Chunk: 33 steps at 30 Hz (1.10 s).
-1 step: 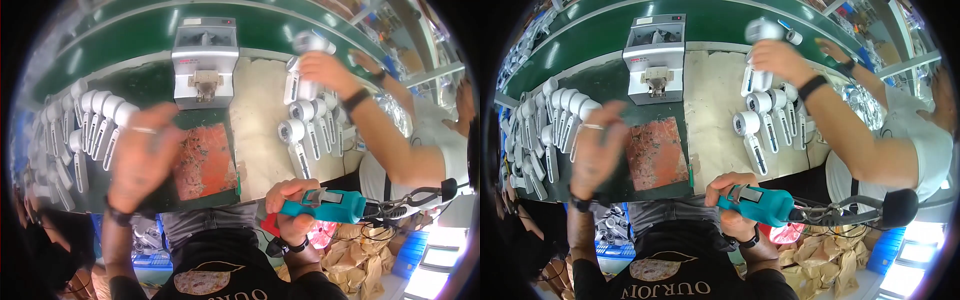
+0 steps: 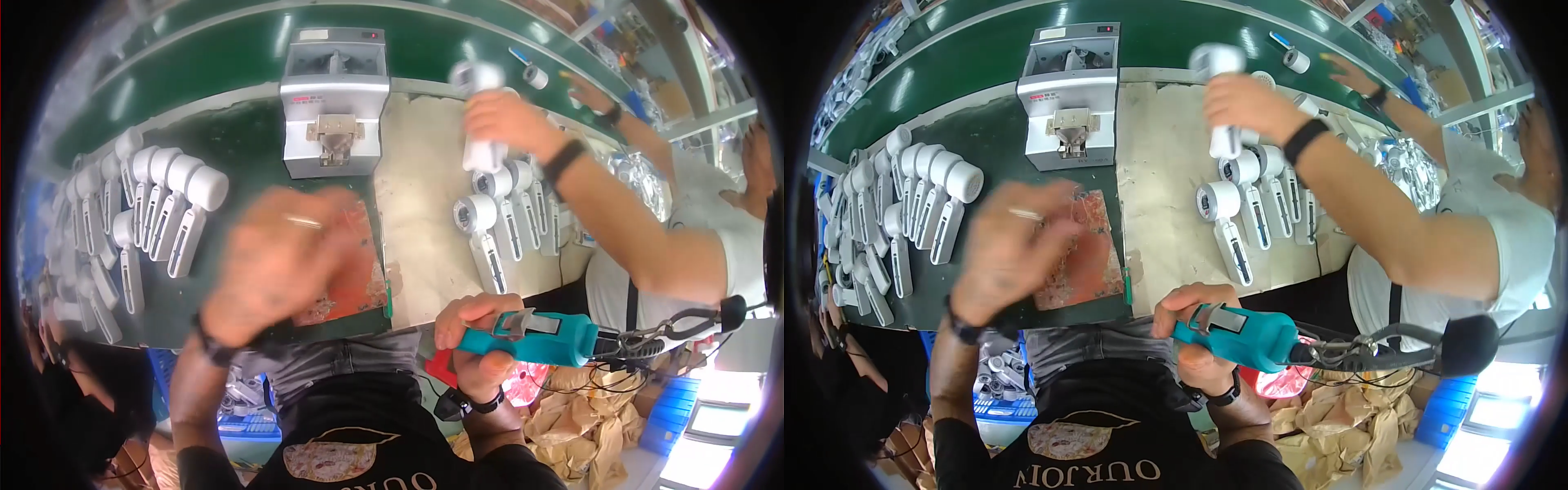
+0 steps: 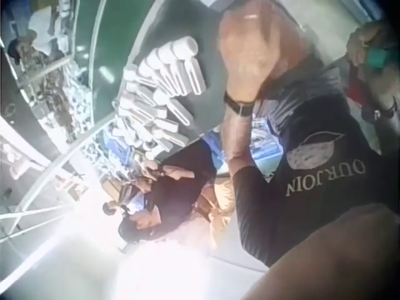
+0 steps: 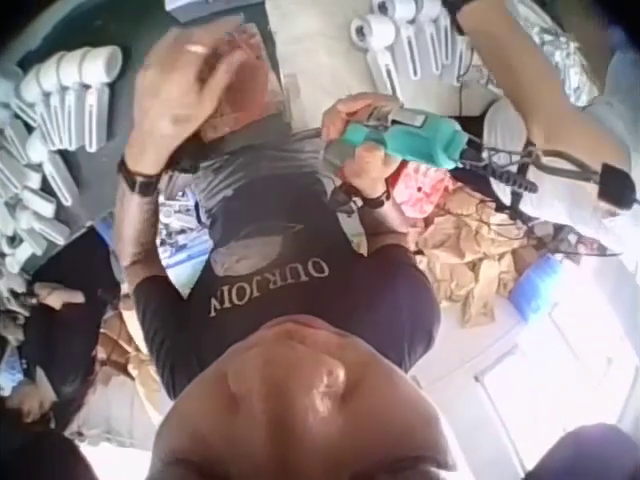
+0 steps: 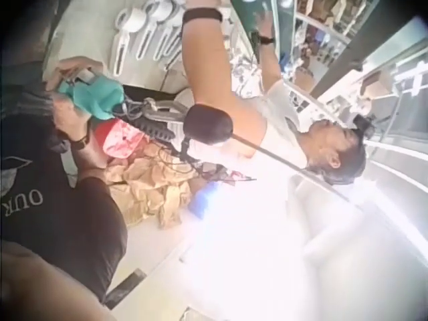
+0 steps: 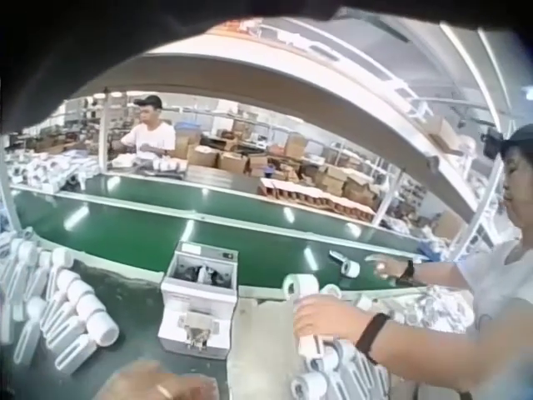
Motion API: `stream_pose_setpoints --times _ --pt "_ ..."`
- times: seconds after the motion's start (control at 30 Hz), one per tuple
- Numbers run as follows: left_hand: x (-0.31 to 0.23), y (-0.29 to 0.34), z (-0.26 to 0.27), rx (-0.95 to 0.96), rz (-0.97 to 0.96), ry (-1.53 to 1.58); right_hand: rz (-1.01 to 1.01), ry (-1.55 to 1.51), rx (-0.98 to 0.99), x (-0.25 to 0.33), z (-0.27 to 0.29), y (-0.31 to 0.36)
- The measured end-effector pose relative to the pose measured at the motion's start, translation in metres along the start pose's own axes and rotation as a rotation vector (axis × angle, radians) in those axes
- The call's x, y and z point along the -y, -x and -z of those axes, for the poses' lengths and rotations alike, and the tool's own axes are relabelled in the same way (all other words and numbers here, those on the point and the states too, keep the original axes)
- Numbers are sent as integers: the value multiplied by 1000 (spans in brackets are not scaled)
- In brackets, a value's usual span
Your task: Assembling handheld electronic fans using an electric screwdriver on a production line.
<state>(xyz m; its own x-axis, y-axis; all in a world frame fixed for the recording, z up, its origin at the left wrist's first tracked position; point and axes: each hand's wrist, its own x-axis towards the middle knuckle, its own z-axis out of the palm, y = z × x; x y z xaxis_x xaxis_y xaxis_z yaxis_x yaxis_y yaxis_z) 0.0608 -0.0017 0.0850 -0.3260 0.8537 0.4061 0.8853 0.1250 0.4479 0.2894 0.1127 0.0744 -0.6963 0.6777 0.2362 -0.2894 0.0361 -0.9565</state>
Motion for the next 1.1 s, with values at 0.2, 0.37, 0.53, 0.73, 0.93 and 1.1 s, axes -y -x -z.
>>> stream_pose_setpoints --times 0.2,0.37,0.53,0.73,0.93,1.1 --pt "-74 -46 -136 260 -295 129 -11 23 -30 8 9 15" --pt "-86 -40 -180 147 -354 201 -1 -259 102 5 31 25" --pt "-92 -39 -134 304 -154 230 -11 9 -59 10 22 18" --pt "-52 -11 -65 159 -123 138 -66 -29 -32 14 20 2" --pt "0 18 -57 -67 -6 156 -27 -3 -35 -5 2 -13" --pt "1 22 -57 -99 89 175 -38 185 -151 -16 -24 -41"
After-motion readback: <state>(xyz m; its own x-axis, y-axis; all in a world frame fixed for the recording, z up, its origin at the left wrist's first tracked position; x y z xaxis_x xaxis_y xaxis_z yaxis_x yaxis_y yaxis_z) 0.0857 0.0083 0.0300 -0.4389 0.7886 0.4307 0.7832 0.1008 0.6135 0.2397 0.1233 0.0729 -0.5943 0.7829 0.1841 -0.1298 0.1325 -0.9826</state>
